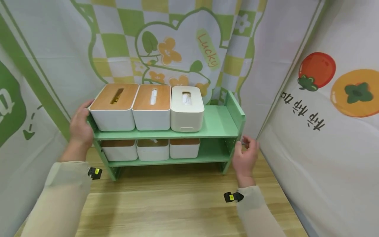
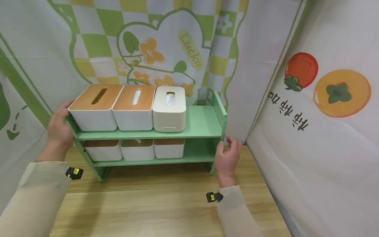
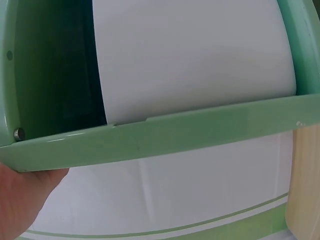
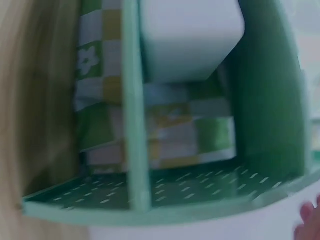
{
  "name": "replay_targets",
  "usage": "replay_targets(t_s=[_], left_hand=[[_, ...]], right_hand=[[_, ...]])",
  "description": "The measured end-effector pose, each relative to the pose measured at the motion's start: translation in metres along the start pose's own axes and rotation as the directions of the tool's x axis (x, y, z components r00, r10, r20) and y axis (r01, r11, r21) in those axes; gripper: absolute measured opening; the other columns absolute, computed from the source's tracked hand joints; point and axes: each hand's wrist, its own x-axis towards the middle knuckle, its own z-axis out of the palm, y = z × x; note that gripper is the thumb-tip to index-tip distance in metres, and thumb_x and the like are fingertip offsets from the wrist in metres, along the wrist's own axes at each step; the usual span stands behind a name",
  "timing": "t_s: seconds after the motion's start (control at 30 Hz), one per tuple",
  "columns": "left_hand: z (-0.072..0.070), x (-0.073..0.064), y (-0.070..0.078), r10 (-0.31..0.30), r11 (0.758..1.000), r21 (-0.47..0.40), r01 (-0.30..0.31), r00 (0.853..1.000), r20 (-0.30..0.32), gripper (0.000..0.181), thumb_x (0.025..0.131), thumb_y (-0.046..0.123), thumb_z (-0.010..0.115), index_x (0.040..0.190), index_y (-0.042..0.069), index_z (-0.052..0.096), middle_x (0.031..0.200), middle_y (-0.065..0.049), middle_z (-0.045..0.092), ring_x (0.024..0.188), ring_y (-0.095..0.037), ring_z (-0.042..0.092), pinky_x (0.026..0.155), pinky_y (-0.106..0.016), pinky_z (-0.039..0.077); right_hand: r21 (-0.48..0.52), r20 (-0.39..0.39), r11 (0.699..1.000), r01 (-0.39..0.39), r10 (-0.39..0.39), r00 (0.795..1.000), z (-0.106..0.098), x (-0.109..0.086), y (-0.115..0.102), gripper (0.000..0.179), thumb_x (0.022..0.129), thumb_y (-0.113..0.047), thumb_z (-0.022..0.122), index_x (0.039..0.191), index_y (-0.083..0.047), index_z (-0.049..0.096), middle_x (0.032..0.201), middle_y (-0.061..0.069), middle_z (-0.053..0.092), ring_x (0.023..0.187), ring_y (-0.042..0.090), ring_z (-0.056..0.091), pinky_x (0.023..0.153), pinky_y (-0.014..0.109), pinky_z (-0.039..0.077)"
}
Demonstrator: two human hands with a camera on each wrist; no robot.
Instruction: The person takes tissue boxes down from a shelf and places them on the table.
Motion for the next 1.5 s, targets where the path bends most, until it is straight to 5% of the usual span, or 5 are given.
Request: replay_targets(t_s=[0.17, 0.3, 0.83, 1.3, 1.5], left_hand=[[0.001, 0.001, 0.000, -0.005, 1.000, 0.007, 0.005, 1.000, -0.005, 0.057, 0.106, 0.033, 0.012, 0.156, 0.022, 0.036, 0.160, 0.001, 0.030, 0.146, -0.021, 0.019, 0.117, -0.041, 0.009], [0.002, 0.001, 0.000, 0.002, 1.000, -0.014, -0.002, 1.000, -0.018, 0.057, 0.106, 0.034, 0.013, 0.155, 0.023, 0.038, 0.160, 0.000, 0.031, 0.146, -0.020, 0.020, 0.116, -0.039, 0.010], [0.001, -0.001, 0.000, -0.014, 0.999, -0.050, 0.012, 0.999, -0.035, 0.056, 0.106, 0.036, 0.013, 0.154, 0.026, 0.041, 0.158, 0.002, 0.035, 0.144, -0.018, 0.023, 0.116, -0.037, 0.010], [0.002, 0.000, 0.005, 0.001, 0.999, -0.049, -0.003, 0.999, -0.047, 0.056, 0.106, 0.034, 0.014, 0.153, 0.022, 0.042, 0.157, 0.003, 0.036, 0.143, -0.016, 0.024, 0.115, -0.034, 0.012], [0.002, -0.001, 0.002, -0.020, 0.998, -0.052, 0.018, 0.999, -0.035, 0.056, 0.106, 0.035, 0.014, 0.154, 0.025, 0.041, 0.159, 0.003, 0.034, 0.145, -0.018, 0.022, 0.116, -0.037, 0.009]], right_hand=[[0.015, -0.092, 0.942, 0.334, -0.331, 0.939, 0.006, 0.004, -0.029, 0.032, 0.083, 0.000, 0.056, 0.115, 0.004, 0.059, 0.113, 0.018, 0.053, 0.106, 0.031, 0.048, 0.093, 0.042, 0.036], [0.019, 0.028, 0.888, 0.460, -0.460, 0.887, 0.016, 0.009, -0.050, 0.036, 0.085, -0.007, 0.056, 0.120, 0.001, 0.060, 0.120, 0.018, 0.055, 0.113, 0.036, 0.049, 0.096, 0.051, 0.035], [-0.145, 0.640, 0.931, 0.334, -0.169, 0.750, 0.067, 0.031, -0.099, 0.079, 0.098, -0.039, 0.064, 0.161, -0.026, 0.018, 0.156, 0.021, 0.029, 0.129, 0.045, 0.044, 0.103, 0.064, 0.031], [-0.128, 0.623, 0.904, 0.407, -0.246, 0.743, 0.063, 0.036, -0.102, 0.054, 0.100, -0.023, 0.062, 0.148, -0.013, 0.041, 0.128, 0.017, 0.057, 0.099, 0.031, 0.061, 0.086, 0.053, 0.042], [-0.122, 0.610, 0.904, 0.409, -0.256, 0.750, 0.057, 0.034, -0.112, 0.060, 0.095, -0.020, 0.068, 0.148, -0.011, 0.042, 0.138, 0.023, 0.050, 0.118, 0.038, 0.053, 0.093, 0.055, 0.044]])
